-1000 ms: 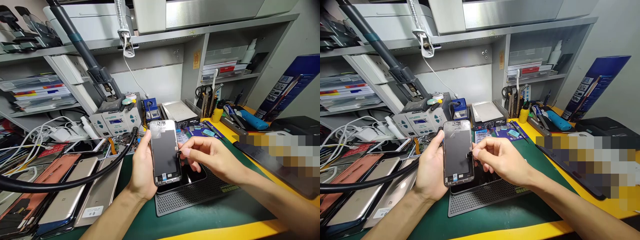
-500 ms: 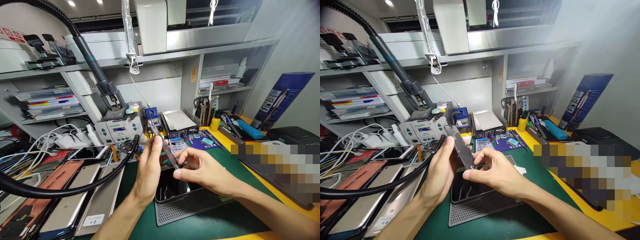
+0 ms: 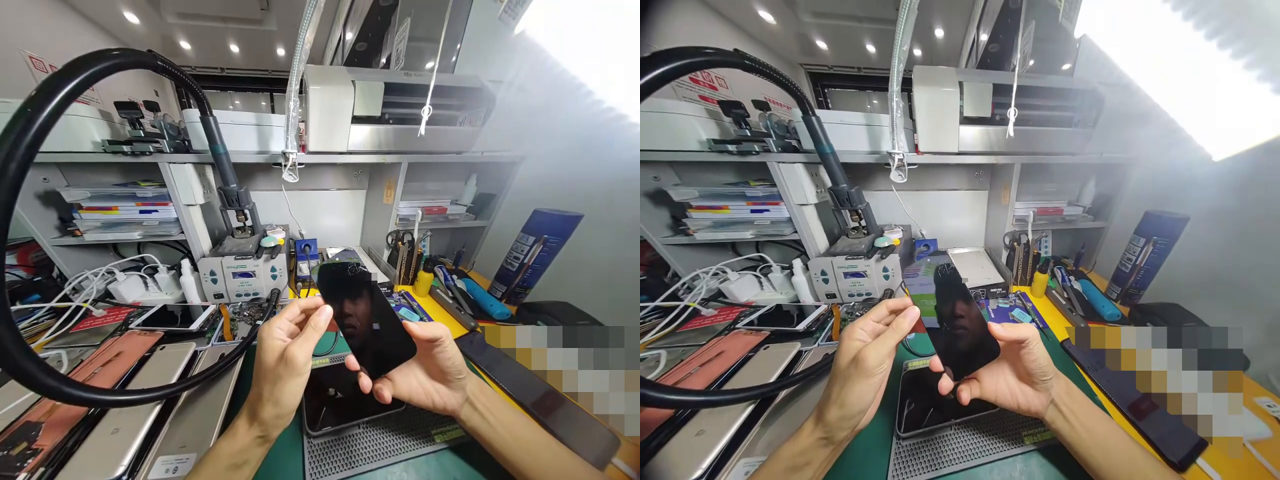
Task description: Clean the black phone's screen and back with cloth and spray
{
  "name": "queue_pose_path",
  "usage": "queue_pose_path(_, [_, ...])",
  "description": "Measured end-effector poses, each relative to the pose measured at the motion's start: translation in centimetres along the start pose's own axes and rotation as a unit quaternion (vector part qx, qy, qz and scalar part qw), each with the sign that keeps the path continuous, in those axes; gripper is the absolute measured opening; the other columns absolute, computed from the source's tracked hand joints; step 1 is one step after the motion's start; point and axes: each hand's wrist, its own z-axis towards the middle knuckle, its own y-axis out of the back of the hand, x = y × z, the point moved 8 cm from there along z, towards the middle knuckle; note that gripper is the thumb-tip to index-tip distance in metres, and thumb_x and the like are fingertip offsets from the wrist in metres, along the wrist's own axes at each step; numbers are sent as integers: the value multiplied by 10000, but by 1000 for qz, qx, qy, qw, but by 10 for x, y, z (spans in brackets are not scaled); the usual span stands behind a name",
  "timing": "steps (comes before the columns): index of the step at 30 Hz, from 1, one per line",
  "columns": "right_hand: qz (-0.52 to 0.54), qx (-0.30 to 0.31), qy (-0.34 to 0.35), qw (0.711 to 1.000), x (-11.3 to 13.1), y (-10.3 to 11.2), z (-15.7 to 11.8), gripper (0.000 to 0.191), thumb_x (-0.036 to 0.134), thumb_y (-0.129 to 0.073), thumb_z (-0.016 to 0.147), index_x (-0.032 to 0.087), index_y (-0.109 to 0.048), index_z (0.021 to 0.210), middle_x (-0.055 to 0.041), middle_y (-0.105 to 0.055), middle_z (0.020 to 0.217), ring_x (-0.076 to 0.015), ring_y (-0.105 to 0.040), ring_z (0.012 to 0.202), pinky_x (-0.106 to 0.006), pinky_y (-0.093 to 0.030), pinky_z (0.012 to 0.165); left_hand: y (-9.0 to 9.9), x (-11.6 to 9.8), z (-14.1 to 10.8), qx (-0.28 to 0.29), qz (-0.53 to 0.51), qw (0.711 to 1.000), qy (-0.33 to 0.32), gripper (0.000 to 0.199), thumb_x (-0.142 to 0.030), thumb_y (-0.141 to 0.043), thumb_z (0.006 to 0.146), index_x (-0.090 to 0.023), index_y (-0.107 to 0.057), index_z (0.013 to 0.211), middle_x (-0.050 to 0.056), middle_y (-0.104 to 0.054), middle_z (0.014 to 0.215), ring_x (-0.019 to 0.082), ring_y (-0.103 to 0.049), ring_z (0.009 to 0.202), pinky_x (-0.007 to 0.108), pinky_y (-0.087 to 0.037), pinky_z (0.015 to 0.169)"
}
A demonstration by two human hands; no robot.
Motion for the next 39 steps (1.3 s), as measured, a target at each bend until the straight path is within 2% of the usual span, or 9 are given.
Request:
queue_pose_path(8, [-3,-19,-27,999,-5,4,0,713,499,-627,779,94,-479,1348,-199,-676,1148,-290,-685,976,-324,-469,749,-1,-4,-1,11,-17,1000,-15,187,-388,-720,851,-203,-704,869,-12,-667,772,122,-604,749,241,-472,740])
queue_pose_path(16, [3,-9,-48,999,-7,0,-1,619,491,-566,772,102,-525,1251,-203,-683,1145,-319,-690,988,-346,-466,755,-1,-4,-4,21,-26,999,-13,167,-368,-727,848,-202,-710,843,-17,-657,741,112,-587,731,230,-456,721])
queue_pose_path(28, [-4,-56,-78,995,-11,6,-3,690,514,-527,720,101,-491,1271,-227,-667,1148,-328,-685,951,-394,-445,789,0,-3,-3,20,-19,1000,-12,167,-367,-732,841,-200,-716,837,-15,-647,723,111,-579,715,231,-451,717])
queue_pose_path(39, [34,10,-61,998,-8,-4,-2,602,462,-522,796,89,-550,1267,-213,-688,1160,-340,-699,1007,-358,-469,786,1,-1,-4,28,-13,999,-12,163,-385,-720,858,-224,-704,836,-36,-640,732,101,-573,735,222,-446,738])
